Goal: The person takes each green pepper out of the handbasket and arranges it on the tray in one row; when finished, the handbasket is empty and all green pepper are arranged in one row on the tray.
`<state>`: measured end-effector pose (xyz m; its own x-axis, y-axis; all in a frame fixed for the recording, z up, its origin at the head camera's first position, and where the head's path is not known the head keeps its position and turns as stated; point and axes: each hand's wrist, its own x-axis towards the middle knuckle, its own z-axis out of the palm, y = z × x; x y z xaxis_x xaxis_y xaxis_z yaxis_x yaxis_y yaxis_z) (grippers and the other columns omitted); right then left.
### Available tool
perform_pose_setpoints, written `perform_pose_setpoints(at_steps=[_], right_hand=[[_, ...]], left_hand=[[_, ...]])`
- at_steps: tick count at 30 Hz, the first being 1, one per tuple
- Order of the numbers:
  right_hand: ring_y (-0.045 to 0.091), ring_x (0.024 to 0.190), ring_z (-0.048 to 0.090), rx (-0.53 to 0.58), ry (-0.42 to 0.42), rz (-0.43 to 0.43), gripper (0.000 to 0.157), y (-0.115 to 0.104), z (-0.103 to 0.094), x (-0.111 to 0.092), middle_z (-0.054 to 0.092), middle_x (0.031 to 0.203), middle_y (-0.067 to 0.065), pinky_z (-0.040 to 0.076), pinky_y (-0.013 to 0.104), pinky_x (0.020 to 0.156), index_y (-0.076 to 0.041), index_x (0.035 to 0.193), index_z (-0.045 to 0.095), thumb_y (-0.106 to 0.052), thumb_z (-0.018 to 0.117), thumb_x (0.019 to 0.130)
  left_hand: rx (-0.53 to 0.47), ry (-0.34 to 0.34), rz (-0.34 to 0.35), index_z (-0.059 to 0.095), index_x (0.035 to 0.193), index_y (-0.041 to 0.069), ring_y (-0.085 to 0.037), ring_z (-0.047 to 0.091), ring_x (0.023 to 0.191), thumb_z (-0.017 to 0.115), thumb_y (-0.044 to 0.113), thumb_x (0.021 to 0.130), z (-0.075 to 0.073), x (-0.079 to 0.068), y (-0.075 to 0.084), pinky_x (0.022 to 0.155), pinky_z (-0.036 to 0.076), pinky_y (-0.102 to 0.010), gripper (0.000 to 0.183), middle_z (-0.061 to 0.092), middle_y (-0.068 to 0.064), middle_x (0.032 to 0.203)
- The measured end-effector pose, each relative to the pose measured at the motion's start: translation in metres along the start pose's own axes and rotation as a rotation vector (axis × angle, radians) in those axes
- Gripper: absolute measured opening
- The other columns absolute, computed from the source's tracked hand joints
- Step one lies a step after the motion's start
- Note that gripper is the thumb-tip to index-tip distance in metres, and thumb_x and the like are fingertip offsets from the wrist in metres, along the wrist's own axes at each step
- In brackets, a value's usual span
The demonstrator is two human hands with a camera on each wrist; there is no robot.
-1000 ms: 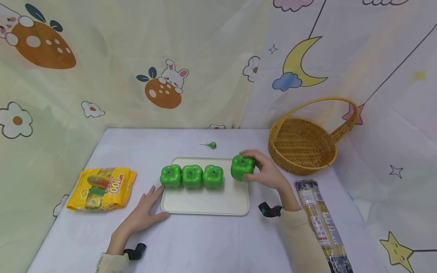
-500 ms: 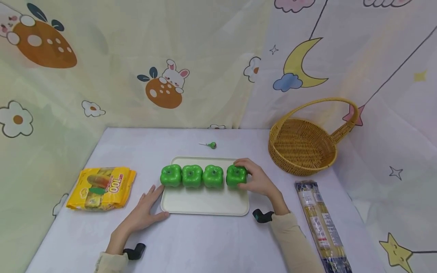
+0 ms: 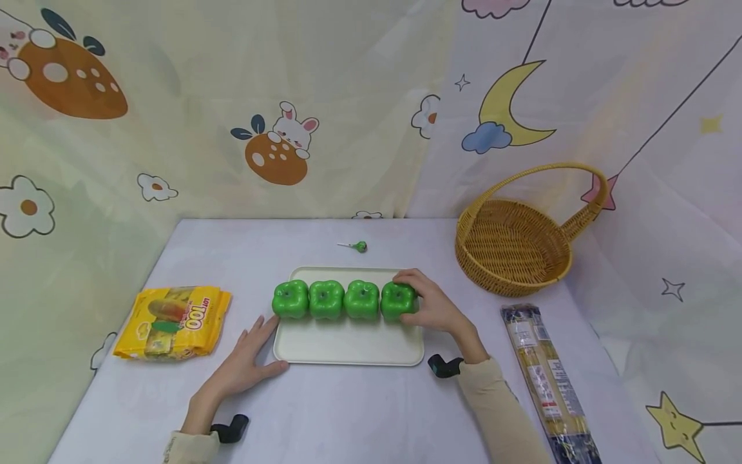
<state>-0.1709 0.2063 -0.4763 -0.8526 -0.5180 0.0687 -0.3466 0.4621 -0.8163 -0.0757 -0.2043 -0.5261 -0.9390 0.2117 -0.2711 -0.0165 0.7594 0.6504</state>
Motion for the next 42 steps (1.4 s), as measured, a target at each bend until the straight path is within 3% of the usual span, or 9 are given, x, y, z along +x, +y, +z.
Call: perform_pose_setpoints(at_steps=[12,29,42], right_hand=[[0.039,0.133,0.046,0.003,-0.002,0.045,0.073,0.004,-0.0013,-0.0016,0.043,0.143,0.012,0.045,0.073,0.105,-0.012,0.138,0.054,-0.005,0.084,0.072],[0.035,0.131,0.044,-0.031,-0.046,0.031,0.076,0.0016,-0.0006,0.0039,0.036,0.146,0.013,0.046,0.055,0.105,-0.009,0.141,0.051,-0.008,0.082,0.072],[0.035,0.131,0.048,-0.016,-0.066,0.043,0.078,-0.0005,0.0009,0.0057,0.041,0.146,0.012,0.046,0.056,0.107,-0.003,0.142,0.048,-0.005,0.081,0.071]], left_hand=[[-0.003,0.003,0.004,0.019,0.162,0.021,-0.034,0.003,0.16,0.079,0.045,0.084,-0.0006,-0.0004,0.0017,0.128,-0.003,-0.062,0.102,0.019,-0.006,0.17],[0.002,-0.002,0.009,0.019,0.162,0.02,-0.033,0.003,0.16,0.079,0.046,0.083,0.0007,0.0014,-0.0021,0.129,-0.003,-0.061,0.103,0.019,-0.005,0.17],[-0.012,0.001,0.003,0.019,0.162,0.02,-0.032,0.003,0.16,0.079,0.047,0.083,0.0011,0.0007,-0.0005,0.13,-0.003,-0.06,0.103,0.019,-0.005,0.17]])
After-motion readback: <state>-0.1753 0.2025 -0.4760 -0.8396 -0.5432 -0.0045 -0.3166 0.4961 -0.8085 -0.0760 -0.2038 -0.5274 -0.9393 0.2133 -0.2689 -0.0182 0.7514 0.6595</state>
